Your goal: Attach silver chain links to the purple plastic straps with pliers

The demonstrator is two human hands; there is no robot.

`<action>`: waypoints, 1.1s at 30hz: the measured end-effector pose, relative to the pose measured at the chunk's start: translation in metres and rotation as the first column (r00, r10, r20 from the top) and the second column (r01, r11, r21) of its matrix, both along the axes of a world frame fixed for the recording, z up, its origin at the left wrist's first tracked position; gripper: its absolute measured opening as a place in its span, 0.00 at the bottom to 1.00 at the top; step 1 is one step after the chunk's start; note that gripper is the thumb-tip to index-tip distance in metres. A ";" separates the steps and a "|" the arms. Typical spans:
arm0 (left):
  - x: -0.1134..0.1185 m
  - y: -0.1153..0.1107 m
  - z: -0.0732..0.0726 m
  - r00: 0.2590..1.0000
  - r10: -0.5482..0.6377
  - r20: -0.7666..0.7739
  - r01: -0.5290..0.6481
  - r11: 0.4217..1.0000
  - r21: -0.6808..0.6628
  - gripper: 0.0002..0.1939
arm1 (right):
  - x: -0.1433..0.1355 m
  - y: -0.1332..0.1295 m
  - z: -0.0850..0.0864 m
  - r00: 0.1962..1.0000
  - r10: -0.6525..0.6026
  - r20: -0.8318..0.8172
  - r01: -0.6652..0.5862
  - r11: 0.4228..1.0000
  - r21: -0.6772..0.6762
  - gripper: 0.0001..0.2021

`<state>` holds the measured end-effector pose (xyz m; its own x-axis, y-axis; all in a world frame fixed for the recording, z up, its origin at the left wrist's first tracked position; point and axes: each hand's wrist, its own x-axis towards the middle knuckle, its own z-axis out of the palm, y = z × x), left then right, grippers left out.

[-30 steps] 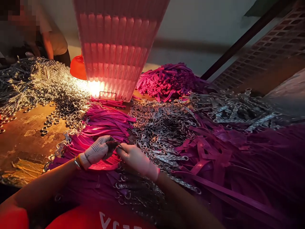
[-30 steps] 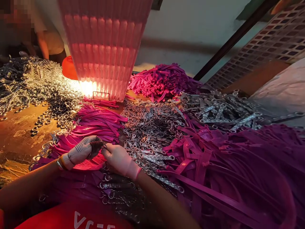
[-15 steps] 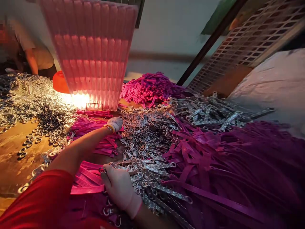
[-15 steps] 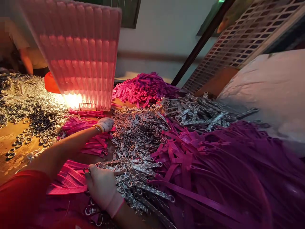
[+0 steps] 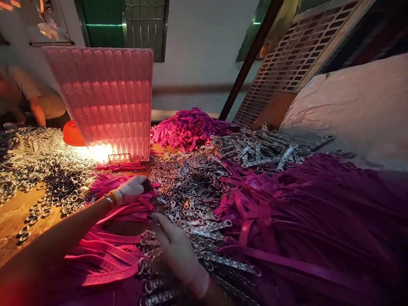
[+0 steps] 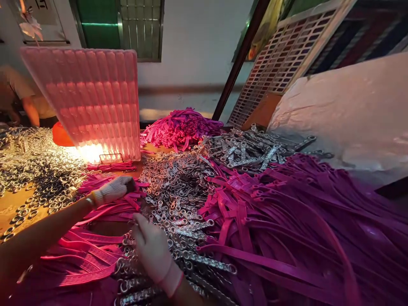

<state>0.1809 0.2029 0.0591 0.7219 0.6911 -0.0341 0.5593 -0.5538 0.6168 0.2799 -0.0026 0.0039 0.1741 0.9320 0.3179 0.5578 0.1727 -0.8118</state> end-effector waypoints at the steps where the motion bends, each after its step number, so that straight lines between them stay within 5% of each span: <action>1: -0.017 -0.015 0.003 1.000 0.004 0.025 -0.002 0.998 -0.058 0.08 | 0.004 0.003 0.004 1.000 0.000 -0.010 0.001 0.999 0.042 0.15; 3: -0.048 -0.047 0.006 0.992 0.082 0.100 -0.054 0.963 -0.263 0.09 | 0.006 0.008 0.009 1.000 0.005 0.015 -0.006 0.995 0.098 0.15; 6: -0.083 -0.089 0.002 0.926 0.300 0.230 -0.131 0.826 -0.549 0.13 | -0.006 0.013 0.012 0.991 0.026 0.129 -0.035 0.997 0.072 0.15; 13: -0.102 -0.142 -0.021 0.825 0.476 0.304 -0.132 0.685 -0.716 0.18 | -0.037 0.000 0.023 0.821 0.082 0.565 -0.042 0.996 -0.084 0.15; 15: -0.102 -0.150 -0.024 0.843 0.445 0.302 -0.137 0.721 -0.680 0.19 | -0.039 -0.007 0.026 0.750 0.088 0.655 -0.013 0.993 -0.119 0.15; 17: -0.103 -0.157 -0.027 0.876 0.366 0.313 -0.149 0.824 -0.546 0.18 | -0.042 -0.011 0.028 0.705 0.097 0.703 0.009 0.989 -0.146 0.14; 19: -0.106 -0.161 -0.029 0.909 0.270 0.319 -0.164 0.933 -0.322 0.14 | -0.044 -0.014 0.030 0.705 0.096 0.703 0.027 0.987 -0.161 0.14; 22: -0.109 -0.164 -0.035 0.929 0.188 0.320 -0.172 0.982 -0.079 0.10 | -0.050 -0.015 0.034 0.752 0.046 0.658 0.070 0.986 -0.150 0.13; 28: -0.117 -0.166 -0.043 0.876 0.326 0.357 -0.147 0.883 -0.446 0.16 | -0.054 -0.019 0.046 0.775 0.135 0.617 -0.012 0.980 -0.200 0.18; 33: -0.120 -0.174 -0.042 0.899 0.288 0.330 -0.165 0.920 -0.355 0.16 | -0.052 -0.021 0.044 0.728 0.246 0.640 -0.022 0.942 -0.336 0.15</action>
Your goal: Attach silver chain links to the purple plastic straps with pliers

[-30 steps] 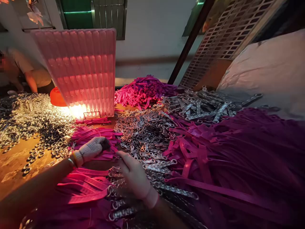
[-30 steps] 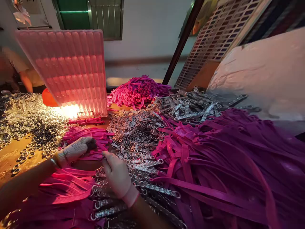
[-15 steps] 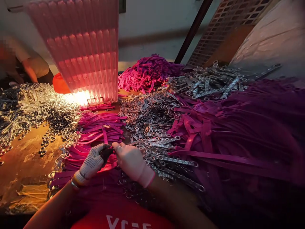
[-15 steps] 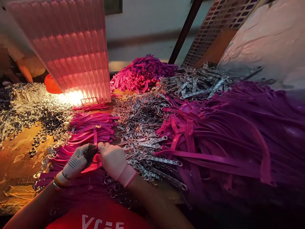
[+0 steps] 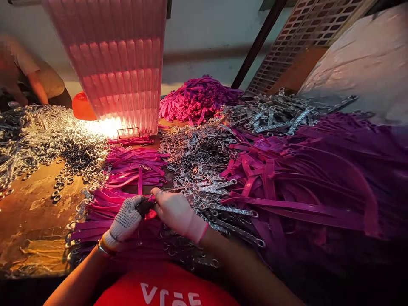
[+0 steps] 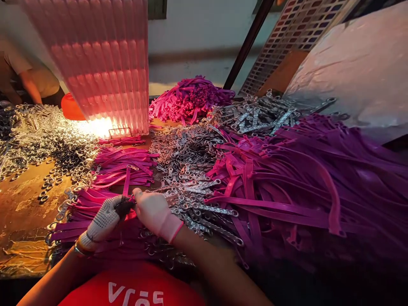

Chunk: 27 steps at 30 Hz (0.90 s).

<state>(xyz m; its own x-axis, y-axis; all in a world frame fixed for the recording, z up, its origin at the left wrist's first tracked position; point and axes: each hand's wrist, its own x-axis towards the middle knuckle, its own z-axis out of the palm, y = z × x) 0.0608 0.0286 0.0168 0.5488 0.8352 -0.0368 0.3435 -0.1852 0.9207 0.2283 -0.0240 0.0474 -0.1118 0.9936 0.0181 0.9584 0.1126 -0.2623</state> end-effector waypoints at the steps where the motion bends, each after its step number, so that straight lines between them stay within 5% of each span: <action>1: 0.000 -0.001 0.000 1.000 -0.009 -0.021 0.010 1.000 0.028 0.16 | 0.001 0.000 -0.003 1.000 0.010 0.001 -0.010 1.000 -0.010 0.13; 8: 0.001 -0.006 -0.006 0.998 -0.022 -0.058 0.029 0.993 0.113 0.13 | 0.008 -0.004 -0.012 0.992 0.023 -0.127 -0.024 1.000 -0.006 0.08; 13: 0.004 -0.013 -0.011 0.999 0.042 -0.026 -0.039 0.995 0.090 0.14 | 0.008 -0.006 -0.014 0.999 0.050 0.009 -0.050 0.998 -0.034 0.10; 21: 0.005 -0.010 -0.014 0.997 0.004 -0.075 0.004 0.993 0.114 0.11 | 0.013 -0.003 -0.042 0.919 0.303 0.251 -0.358 0.909 0.216 0.08; 24: 0.003 0.006 0.001 0.985 -0.083 -0.152 0.110 0.977 0.180 0.11 | 0.013 0.005 -0.042 0.931 0.270 0.247 -0.338 0.895 0.292 0.07; 27: -0.021 0.030 0.035 0.950 -0.157 -0.271 0.226 0.943 0.244 0.12 | 0.011 0.007 -0.039 0.968 0.198 0.156 -0.239 0.916 0.321 0.08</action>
<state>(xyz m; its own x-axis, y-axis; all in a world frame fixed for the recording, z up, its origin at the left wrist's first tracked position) 0.0393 0.0589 0.0516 0.7015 0.7124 0.0207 0.4849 -0.4983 0.7187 0.2396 -0.0169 0.0087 -0.3476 0.8818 0.3189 0.9212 0.3846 -0.0595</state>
